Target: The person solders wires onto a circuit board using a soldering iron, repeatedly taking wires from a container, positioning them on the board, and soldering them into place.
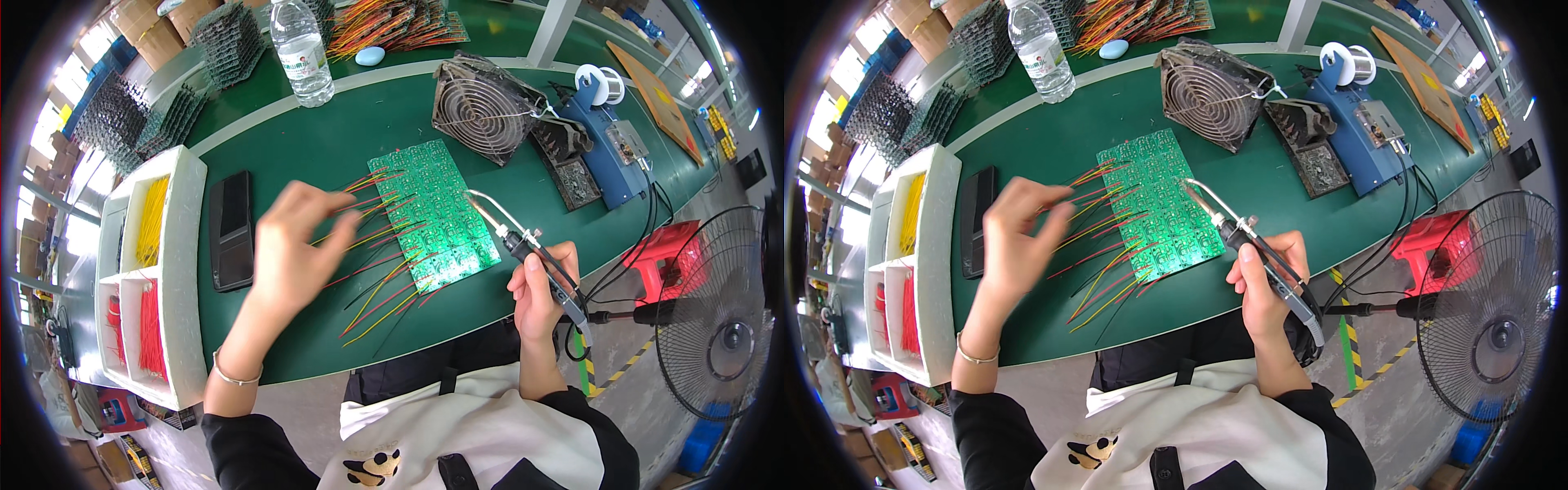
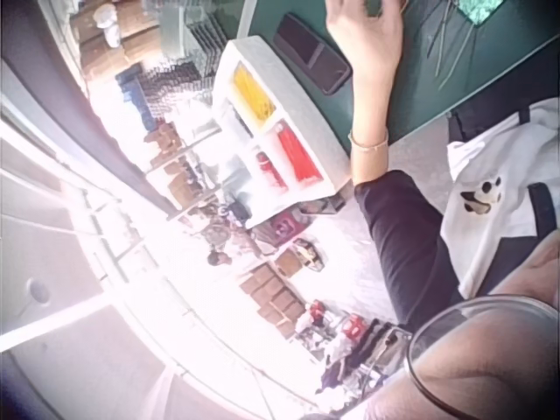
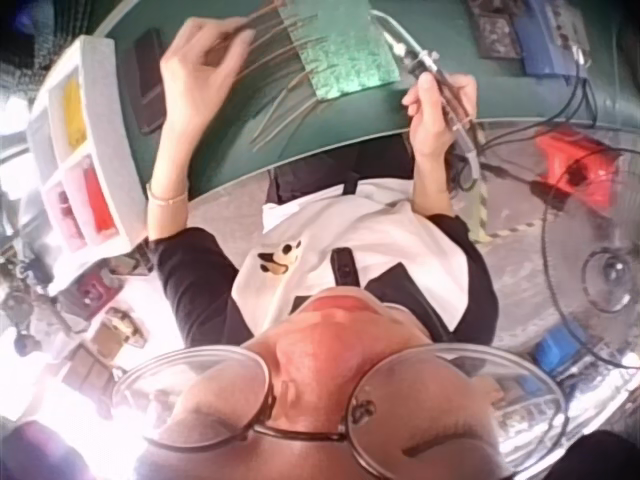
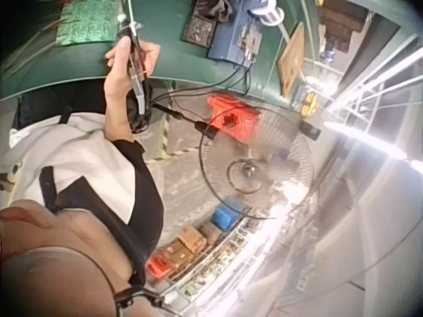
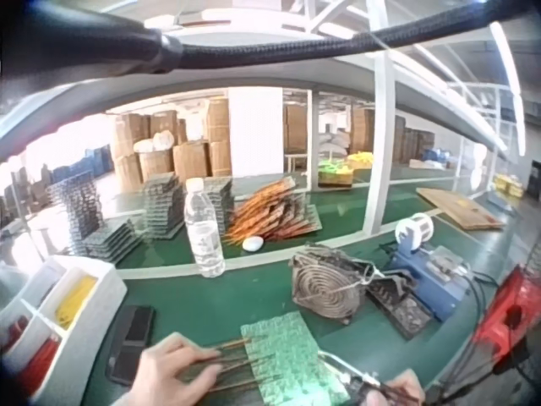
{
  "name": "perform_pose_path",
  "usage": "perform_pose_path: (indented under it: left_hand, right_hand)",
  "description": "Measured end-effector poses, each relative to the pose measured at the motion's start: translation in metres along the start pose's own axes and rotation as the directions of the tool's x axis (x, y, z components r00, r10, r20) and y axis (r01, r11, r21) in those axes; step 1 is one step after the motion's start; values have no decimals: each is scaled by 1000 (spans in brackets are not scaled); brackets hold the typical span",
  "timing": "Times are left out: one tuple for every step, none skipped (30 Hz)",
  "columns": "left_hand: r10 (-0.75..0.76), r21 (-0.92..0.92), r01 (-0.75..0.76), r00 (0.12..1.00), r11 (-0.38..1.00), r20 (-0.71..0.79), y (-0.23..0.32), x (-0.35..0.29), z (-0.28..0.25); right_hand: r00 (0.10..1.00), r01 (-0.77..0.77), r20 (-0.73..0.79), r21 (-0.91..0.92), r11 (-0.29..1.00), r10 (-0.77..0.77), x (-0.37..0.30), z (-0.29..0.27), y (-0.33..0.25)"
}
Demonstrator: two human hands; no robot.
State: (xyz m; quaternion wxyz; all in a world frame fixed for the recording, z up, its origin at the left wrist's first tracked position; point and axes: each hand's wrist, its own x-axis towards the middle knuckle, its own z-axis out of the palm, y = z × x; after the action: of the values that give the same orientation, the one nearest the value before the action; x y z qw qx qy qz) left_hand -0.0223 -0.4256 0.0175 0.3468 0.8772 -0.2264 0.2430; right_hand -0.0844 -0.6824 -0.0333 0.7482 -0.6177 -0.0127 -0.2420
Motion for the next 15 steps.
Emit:
perform_pose_path:
  left_hand:
    - [-99, 5, 100, 994, 995, -33, 7, 5, -13]
    - [-197, 8, 198, 978, 980, -68, 15, 9, -23]
    - [-189, 23, 192, 978, 981, -90, 21, 9, -25]
    - [-14, 18, 16, 995, 1000, -102, 24, 4, -21]
    - [145, -42, -148, 987, 988, -66, 27, -4, -8]
    - [247, -30, -245, 966, 969, 77, 34, -17, 2]
    - [363, -57, -359, 911, 932, 197, 41, -34, 16]
    - [465, -10, -478, 850, 878, 248, 47, -44, 29]
    - [538, 55, -584, 777, 810, 326, 51, -50, 32]
    - [542, 53, -587, 775, 808, 324, 52, -50, 34]
    - [538, 92, -594, 775, 799, 333, 51, -49, 38]
    - [531, 132, -599, 776, 790, 341, 50, -50, 41]
    - [503, 134, -575, 788, 807, 354, 45, -50, 43]
    - [505, 137, -577, 788, 805, 353, 43, -49, 45]
    - [499, 112, -561, 797, 820, 340, 42, -46, 46]
  right_hand:
    - [1000, 2, -10, 6, 1000, -2, 0, 0, 0]
    - [999, 16, -37, -23, 1000, -16, 1, 1, 2]
    - [997, 28, -66, -53, 998, -32, 1, 0, 3]
    - [997, 33, -71, -44, 998, -36, 2, 2, 2]
    - [999, 11, -41, -82, 997, -14, 1, 4, 0]
    - [1000, -9, -13, -122, 993, 8, 0, 6, -1]
    - [1000, -17, -4, -133, 991, 16, 0, 7, -2]
    - [1000, -13, -1, -131, 991, 13, 1, 6, -3]
    - [1000, -1, -15, -114, 994, -1, 0, 5, -1]
    - [999, 12, -37, -100, 995, -16, 0, 3, 0]
    - [999, 15, -39, -101, 995, -19, -1, 2, 1]
    - [996, 43, -73, -79, 996, -49, -1, 1, 2]
    - [991, 72, -109, -53, 996, -77, -1, 2, 2]
    - [991, 75, -109, -50, 996, -80, -2, 2, 2]
    - [991, 71, -106, -62, 996, -78, -2, 2, 1]
